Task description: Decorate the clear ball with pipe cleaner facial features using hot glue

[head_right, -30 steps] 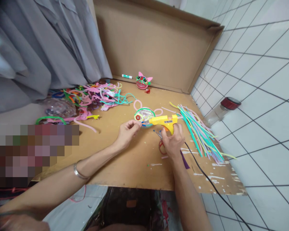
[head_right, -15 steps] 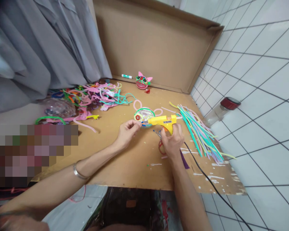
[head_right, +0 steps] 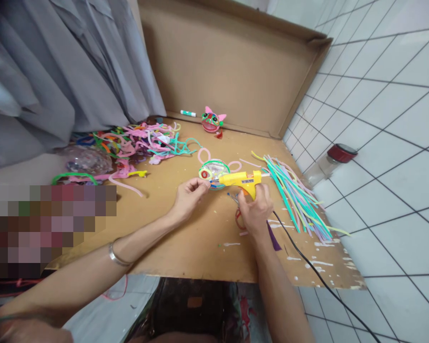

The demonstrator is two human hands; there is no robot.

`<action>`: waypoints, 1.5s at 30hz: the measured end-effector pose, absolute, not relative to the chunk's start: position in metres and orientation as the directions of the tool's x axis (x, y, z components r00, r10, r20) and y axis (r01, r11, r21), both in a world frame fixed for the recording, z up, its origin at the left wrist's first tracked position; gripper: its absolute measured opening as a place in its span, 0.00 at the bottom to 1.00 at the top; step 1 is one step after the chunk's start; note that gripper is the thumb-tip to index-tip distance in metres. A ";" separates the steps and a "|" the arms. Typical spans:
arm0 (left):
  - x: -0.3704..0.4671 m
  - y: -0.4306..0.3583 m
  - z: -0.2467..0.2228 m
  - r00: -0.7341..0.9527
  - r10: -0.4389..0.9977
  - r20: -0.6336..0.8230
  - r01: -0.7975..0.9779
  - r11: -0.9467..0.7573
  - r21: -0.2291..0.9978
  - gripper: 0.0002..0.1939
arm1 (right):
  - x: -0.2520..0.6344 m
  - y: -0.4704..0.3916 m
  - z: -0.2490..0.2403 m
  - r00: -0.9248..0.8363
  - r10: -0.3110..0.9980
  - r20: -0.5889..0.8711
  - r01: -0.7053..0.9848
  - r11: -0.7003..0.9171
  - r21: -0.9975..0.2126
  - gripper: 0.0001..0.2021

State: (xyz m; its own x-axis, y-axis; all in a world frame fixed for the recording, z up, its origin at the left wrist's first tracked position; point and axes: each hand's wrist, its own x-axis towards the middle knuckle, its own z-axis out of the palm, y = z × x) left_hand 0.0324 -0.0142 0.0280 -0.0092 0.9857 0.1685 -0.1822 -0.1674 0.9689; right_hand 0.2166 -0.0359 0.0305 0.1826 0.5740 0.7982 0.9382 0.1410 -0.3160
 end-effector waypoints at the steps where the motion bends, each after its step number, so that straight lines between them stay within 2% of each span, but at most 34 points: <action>1: 0.032 -0.014 0.028 -0.010 0.986 0.169 -0.181 -0.168 0.969 0.11 | 0.217 -0.036 0.031 0.185 0.573 0.799 0.938 0.140 -0.318 0.07; 8: 0.033 -0.014 0.030 -0.023 0.985 0.171 -0.188 -0.172 0.967 0.12 | 0.221 -0.035 0.031 0.203 0.540 0.817 0.929 0.158 -0.335 0.07; 14: 0.032 -0.015 0.031 -0.020 0.983 0.182 -0.172 -0.182 0.968 0.12 | 0.219 -0.034 0.028 0.140 0.502 0.853 0.942 0.199 -0.272 0.07; 23: 0.032 -0.013 0.030 -0.022 0.980 0.199 -0.189 -0.199 0.962 0.11 | 0.222 -0.035 0.030 0.185 0.508 0.841 0.927 0.195 -0.321 0.07; 29: 0.032 -0.013 0.029 -0.017 0.978 0.208 -0.188 -0.207 0.960 0.11 | 0.219 -0.035 0.029 0.137 0.507 0.851 0.944 0.192 -0.267 0.07; 37: 0.031 -0.012 0.028 -0.022 0.978 0.208 -0.203 -0.208 0.957 0.10 | 0.222 -0.035 0.031 0.203 0.488 0.849 0.921 0.199 -0.335 0.07; 45: 0.033 -0.012 0.027 -0.012 0.981 0.195 -0.181 -0.193 0.964 0.10 | 0.219 -0.035 0.027 0.139 0.491 0.860 0.942 0.203 -0.268 0.06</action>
State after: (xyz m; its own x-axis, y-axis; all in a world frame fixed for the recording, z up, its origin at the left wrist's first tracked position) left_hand 0.0325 -0.0121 0.0269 -0.0118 0.9808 0.1945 -0.1814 -0.1934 0.9642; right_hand 0.2194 -0.0346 0.0272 0.1390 0.4913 0.8598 0.9418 0.2027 -0.2680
